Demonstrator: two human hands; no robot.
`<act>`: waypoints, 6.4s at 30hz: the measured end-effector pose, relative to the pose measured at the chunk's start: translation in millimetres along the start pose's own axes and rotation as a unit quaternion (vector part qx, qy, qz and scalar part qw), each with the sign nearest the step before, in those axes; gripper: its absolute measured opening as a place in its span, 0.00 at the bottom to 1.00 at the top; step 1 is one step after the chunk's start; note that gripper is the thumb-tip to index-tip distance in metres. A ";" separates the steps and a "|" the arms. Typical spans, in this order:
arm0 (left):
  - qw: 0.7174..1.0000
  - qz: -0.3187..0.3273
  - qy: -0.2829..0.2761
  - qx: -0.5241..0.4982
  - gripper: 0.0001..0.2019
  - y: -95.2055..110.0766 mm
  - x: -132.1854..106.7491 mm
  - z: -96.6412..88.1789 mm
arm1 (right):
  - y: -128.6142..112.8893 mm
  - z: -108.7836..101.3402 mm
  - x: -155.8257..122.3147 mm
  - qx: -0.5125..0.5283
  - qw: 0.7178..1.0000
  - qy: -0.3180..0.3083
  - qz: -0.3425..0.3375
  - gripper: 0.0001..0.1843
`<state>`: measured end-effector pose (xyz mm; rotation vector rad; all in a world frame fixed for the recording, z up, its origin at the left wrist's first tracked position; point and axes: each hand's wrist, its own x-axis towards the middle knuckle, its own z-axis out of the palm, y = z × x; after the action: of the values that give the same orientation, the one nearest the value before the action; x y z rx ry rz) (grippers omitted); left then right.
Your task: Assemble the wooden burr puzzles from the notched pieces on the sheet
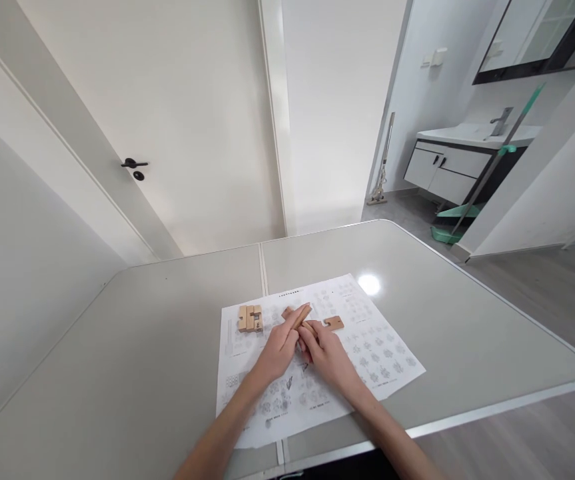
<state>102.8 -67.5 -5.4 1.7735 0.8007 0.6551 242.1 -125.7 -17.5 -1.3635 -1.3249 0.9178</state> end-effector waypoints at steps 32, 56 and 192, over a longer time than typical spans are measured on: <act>1.000 -0.001 0.014 -0.004 0.29 6.3 -3.2 -0.8 | -13.0 -6.2 -3.5 0.039 0.998 -0.038 -0.013 0.20; 0.937 -0.106 0.122 -0.310 0.23 6.7 9.4 -6.6 | 15.1 -65.6 -4.0 -0.261 0.952 0.056 -0.152 0.13; 0.940 0.074 0.043 0.329 0.35 -17.5 -25.1 -69.8 | 20.3 -33.5 44.7 0.003 0.993 -0.082 -0.088 0.12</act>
<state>31.0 -42.1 -1.5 2.4434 1.0307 0.6038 284.6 -84.7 -24.4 -1.1641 -1.5387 0.9267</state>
